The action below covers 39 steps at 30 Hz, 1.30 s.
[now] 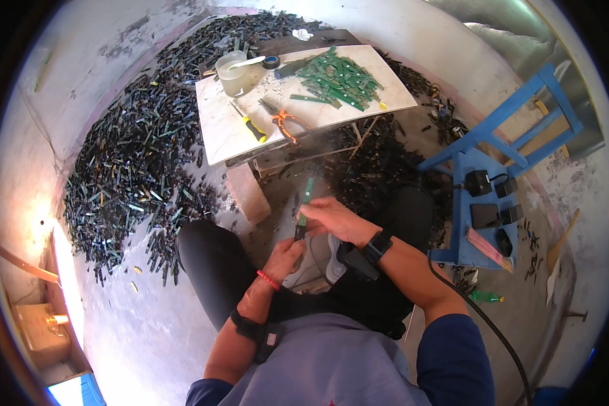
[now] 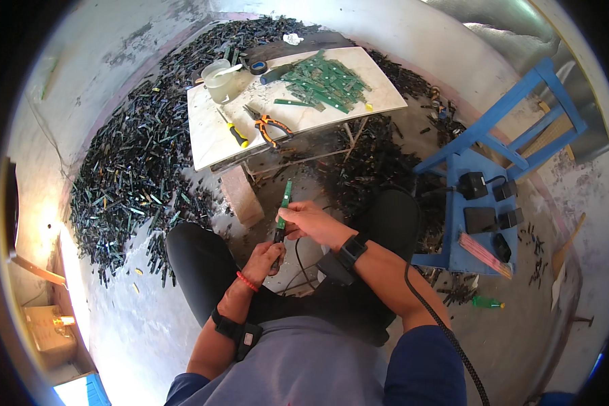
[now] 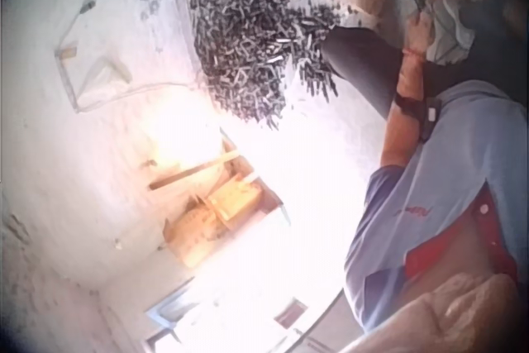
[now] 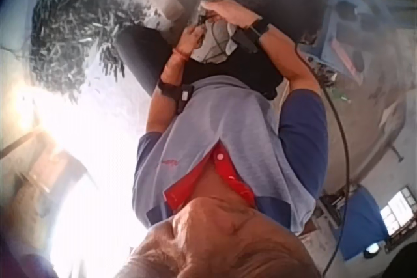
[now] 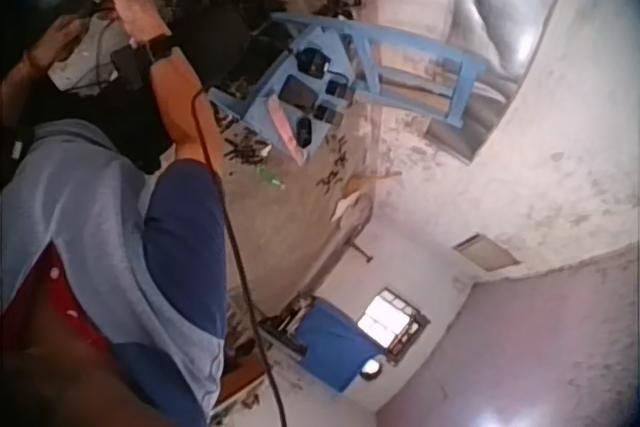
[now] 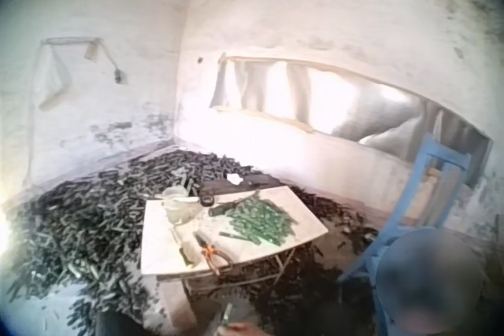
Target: The person sits on the floor and uses pliers to strip components from green circuit boards. They then use a screwdriver to pry off additional parts from the boards. The removed components are discarded into a large pile on the floor.
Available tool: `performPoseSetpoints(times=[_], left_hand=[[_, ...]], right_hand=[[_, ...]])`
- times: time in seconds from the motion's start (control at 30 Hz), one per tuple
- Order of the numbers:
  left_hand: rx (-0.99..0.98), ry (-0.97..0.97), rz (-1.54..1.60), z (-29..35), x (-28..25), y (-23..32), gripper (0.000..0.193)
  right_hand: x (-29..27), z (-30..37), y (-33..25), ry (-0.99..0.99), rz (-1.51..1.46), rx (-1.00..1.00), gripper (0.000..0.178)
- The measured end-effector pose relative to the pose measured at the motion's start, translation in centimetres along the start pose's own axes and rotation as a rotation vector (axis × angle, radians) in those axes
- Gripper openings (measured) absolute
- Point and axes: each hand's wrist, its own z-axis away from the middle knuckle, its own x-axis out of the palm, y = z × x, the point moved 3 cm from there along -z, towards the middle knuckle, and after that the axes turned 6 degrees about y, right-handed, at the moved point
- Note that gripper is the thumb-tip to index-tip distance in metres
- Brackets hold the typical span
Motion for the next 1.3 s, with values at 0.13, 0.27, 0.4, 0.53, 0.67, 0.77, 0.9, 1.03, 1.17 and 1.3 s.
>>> performPoseSetpoints(times=[0.13, 0.27, 0.4, 0.53, 0.67, 0.77, 0.9, 1.03, 1.17, 1.3], left_hand=[[-0.036, -0.018, 0.108, -0.4, 0.2, -0.4, 0.023], [-0.054, -0.049, 0.114, -0.7, 0.4, -0.4, 0.023], [-0.098, -0.038, 0.142, -0.5, 0.7, -0.2, 0.025], [-0.071, -0.011, 0.174, -0.4, 1.0, 0.8, 0.033], [-0.085, 0.063, 0.234, -1.1, 0.9, 0.2, 0.043], [-0.1, 0.058, 0.164, -1.7, 0.4, -1.0, 0.047], [-0.107, 0.107, 0.163, -1.9, 0.1, -1.4, 0.049], [-0.141, 0.154, 0.173, -2.2, 0.3, -1.2, 0.048], [-0.124, 0.13, 0.202, -2.4, 0.4, -1.3, 0.048], [-0.077, 0.149, 0.224, -2.0, 0.2, -0.8, 0.05]], right_hand=[[-0.2, 0.0, 0.3, 0.004, -0.007, -0.046, 0.03], [-0.5, 0.4, 0.5, 0.0, 0.092, -0.038, 0.031], [-0.5, 0.0, 1.3, -0.029, 0.131, -0.066, 0.03], [-1.1, -0.7, 1.8, 0.066, 0.069, -0.161, 0.029], [-2.8, -1.0, 1.3, 0.317, 0.122, -0.247, 0.027], [-5.5, -0.2, -1.0, 0.624, 0.391, -0.561, 0.026], [-13.0, 3.1, -4.7, 1.118, 0.53, -0.491, 0.031], [-17.5, 5.4, -6.2, 1.286, 0.27, -0.59, 0.026], [-12.5, 4.8, -6.7, 0.712, -0.164, -0.456, 0.026], [-7.5, 2.9, -5.8, 0.328, 0.204, -0.32, 0.023]])
